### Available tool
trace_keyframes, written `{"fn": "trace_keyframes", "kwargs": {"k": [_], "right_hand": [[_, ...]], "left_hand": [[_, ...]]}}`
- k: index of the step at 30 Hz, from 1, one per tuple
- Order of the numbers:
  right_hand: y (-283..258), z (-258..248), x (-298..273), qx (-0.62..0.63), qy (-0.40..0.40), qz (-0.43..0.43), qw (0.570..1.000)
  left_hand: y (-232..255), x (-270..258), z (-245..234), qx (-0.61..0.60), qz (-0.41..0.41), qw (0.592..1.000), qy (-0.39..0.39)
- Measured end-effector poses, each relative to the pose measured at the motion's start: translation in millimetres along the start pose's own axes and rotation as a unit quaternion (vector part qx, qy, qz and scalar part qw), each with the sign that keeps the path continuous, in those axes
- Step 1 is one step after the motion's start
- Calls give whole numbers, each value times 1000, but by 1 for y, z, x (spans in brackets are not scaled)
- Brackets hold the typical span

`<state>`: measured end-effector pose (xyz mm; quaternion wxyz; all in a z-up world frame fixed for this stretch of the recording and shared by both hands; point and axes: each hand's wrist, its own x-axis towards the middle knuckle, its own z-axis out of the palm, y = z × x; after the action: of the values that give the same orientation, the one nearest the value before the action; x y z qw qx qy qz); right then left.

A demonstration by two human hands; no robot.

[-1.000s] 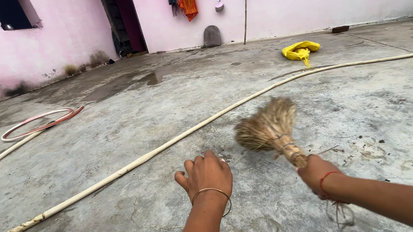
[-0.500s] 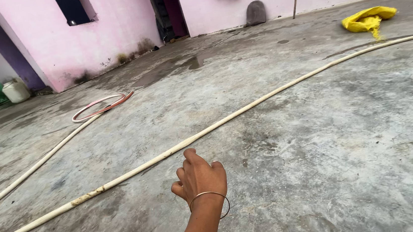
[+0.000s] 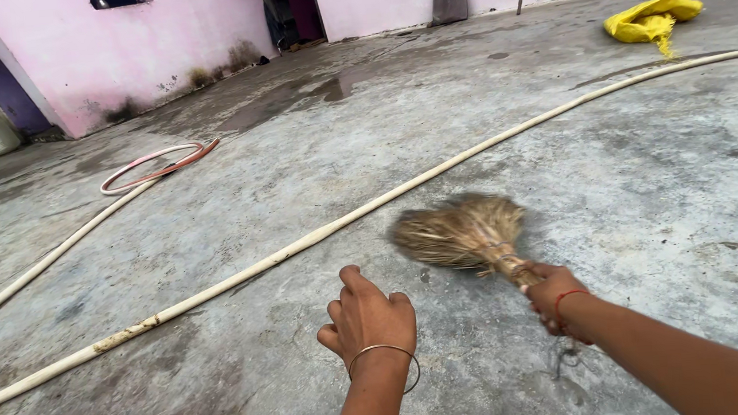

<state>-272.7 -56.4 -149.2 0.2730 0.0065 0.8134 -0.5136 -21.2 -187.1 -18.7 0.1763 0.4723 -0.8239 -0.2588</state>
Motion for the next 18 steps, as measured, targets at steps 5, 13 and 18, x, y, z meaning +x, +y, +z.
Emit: {"fn": "trace_keyframes", "kwargs": {"k": [5, 13, 18], "right_hand": [[20, -102, 34, -2, 184, 30, 982], [-25, -59, -29, -207, 227, -88, 947], [-59, 21, -118, -275, 10, -236, 932]], "left_hand": [[22, -5, 0, 2, 61, 998, -7], [31, -9, -22, 37, 85, 996, -18], [35, -13, -25, 74, 89, 993, -27]]}}
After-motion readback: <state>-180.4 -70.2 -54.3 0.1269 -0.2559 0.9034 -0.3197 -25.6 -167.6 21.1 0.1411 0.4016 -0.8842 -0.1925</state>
